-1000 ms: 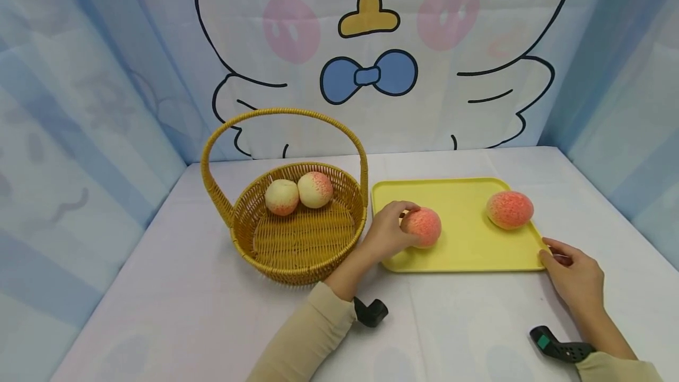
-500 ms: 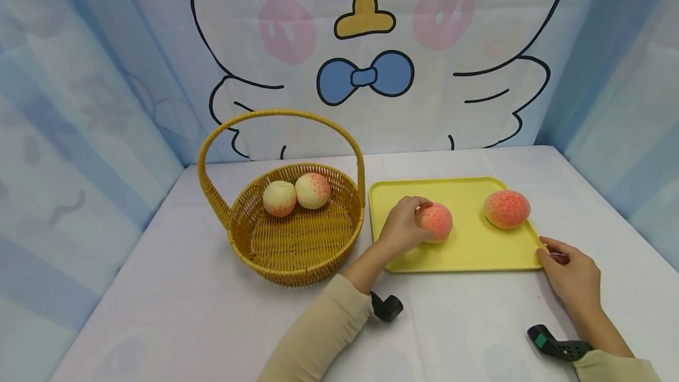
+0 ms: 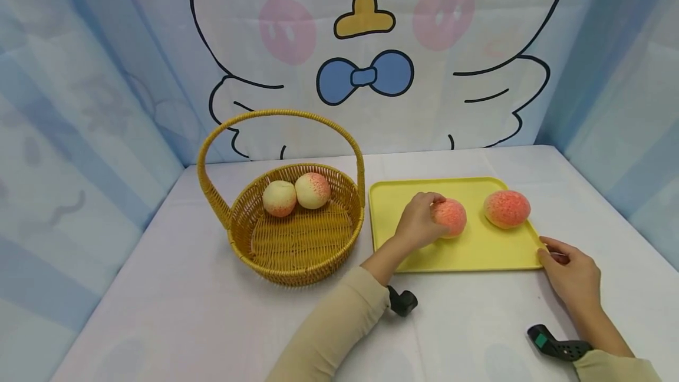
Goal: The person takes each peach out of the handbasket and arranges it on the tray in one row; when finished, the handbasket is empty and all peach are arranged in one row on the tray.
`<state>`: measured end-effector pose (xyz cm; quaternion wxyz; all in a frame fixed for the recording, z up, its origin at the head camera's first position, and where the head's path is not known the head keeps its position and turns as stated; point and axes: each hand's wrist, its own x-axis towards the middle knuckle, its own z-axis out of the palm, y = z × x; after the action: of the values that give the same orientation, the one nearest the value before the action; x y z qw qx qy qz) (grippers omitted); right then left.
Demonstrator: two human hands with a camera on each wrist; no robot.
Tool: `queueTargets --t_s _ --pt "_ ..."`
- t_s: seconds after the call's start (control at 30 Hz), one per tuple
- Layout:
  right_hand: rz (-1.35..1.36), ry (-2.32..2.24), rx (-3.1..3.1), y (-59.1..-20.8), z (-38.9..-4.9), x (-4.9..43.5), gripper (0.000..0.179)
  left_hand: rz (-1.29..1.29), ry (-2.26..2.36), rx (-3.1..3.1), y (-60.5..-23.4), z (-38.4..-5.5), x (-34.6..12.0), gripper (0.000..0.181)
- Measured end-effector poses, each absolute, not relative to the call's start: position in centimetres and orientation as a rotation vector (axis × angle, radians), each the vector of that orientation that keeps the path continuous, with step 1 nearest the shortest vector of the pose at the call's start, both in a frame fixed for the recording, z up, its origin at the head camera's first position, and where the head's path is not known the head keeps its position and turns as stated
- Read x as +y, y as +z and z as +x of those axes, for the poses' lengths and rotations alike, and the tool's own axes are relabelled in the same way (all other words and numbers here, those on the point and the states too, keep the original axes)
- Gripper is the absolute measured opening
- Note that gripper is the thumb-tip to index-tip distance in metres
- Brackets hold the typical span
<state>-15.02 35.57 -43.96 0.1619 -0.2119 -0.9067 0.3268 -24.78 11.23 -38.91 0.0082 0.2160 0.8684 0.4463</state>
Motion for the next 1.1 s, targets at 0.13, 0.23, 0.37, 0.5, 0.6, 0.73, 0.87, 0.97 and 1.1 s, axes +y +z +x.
queueTargets --t_s 0.13,0.23,0.37,0.5,0.6,0.73,0.87,0.97,1.1 --pt "-0.601 0.937 -2.577 -44.0 -15.0 35.5 0.038 0.685 1.389 2.722 -39.1 -25.0 12.0 0.047" --pt "-0.601 0.934 -2.578 -44.1 -14.9 35.4 0.038 0.701 1.373 2.737 -39.0 -25.1 12.5 0.047" --pt "-0.606 0.938 -2.581 -44.0 -14.9 35.3 0.038 0.72 1.347 2.755 -38.9 -25.1 13.0 0.045" --pt "-0.611 0.955 -2.584 -44.0 -14.9 35.2 0.039 0.72 1.342 2.759 -38.8 -25.2 13.5 0.043" --pt "-0.614 0.96 -2.588 -44.0 -15.0 35.1 0.039 0.719 1.335 2.769 -38.7 -25.3 13.8 0.044" --pt "-0.606 0.959 -2.593 -44.0 -15.1 35.2 0.039 0.727 1.33 2.775 -38.6 -25.6 14.3 0.045" --pt "-0.585 0.953 -2.592 -43.9 -15.1 35.3 0.038 0.721 1.338 2.771 -38.6 -25.8 14.7 0.045" --pt "-0.586 0.952 -2.592 -43.9 -15.1 35.3 0.038 0.713 1.344 2.766 -38.5 -25.8 14.9 0.045" --pt "-0.593 0.958 -2.587 -43.9 -15.0 35.4 0.039 0.705 1.343 2.762 -38.5 -25.8 15.3 0.045"
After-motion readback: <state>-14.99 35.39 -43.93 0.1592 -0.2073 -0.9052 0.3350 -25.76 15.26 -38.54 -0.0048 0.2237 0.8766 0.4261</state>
